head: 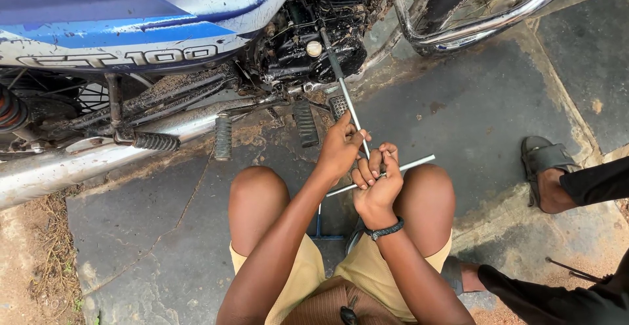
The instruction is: The user is using a T-handle socket wrench to unscrew and then reinstall a bolt on a motorcycle engine casing, followed by cleaning parts with a rag.
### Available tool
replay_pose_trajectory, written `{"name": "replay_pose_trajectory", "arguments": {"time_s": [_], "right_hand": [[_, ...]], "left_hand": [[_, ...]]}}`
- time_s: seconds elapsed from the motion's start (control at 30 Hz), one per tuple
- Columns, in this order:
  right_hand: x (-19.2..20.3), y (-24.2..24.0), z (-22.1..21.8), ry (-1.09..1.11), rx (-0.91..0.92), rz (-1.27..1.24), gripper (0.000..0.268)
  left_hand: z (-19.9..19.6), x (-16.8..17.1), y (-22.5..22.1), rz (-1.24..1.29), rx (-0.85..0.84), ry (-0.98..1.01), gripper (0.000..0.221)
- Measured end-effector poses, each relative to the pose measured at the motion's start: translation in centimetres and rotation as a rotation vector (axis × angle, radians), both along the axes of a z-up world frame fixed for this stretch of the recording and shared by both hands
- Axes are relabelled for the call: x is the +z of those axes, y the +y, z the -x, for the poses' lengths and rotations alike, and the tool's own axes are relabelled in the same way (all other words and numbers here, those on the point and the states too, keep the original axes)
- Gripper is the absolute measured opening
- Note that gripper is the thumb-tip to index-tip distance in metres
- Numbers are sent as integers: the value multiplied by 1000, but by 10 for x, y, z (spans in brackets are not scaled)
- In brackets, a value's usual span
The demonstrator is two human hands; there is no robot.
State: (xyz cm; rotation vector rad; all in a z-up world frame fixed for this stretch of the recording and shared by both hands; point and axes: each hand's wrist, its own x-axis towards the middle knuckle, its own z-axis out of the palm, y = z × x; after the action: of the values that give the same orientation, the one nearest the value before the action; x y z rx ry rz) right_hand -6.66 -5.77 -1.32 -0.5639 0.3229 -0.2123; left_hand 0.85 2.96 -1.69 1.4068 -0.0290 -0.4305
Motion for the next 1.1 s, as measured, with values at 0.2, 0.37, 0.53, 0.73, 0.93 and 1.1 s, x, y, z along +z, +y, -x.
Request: {"name": "replay_pose_trajectory", "arguments": {"time_s": [0.2,0.37,0.53,0.73,0.93,1.1], "right_hand": [[2,-2,-2,41,11,-71,13],[-2,-5,-2,-2,47,-181,12],[-6,-3,-3,34,2,-190,11],[12,22,1,-92,33,201,12],[18,15,-6,-91,-52,300,15],[33,0,-14,-19,-205,633,22]], "left_hand": [[0,1,2,-19,8,-39,68],[13,13,13,-118,-8,-173,67],[51,58,48,-646,-195,-398,62],[67,57,77,-709,-478,-330,54],[72,53,73,-710,-450,-312,40],[68,48,57,-587,-375,-453,31]]}}
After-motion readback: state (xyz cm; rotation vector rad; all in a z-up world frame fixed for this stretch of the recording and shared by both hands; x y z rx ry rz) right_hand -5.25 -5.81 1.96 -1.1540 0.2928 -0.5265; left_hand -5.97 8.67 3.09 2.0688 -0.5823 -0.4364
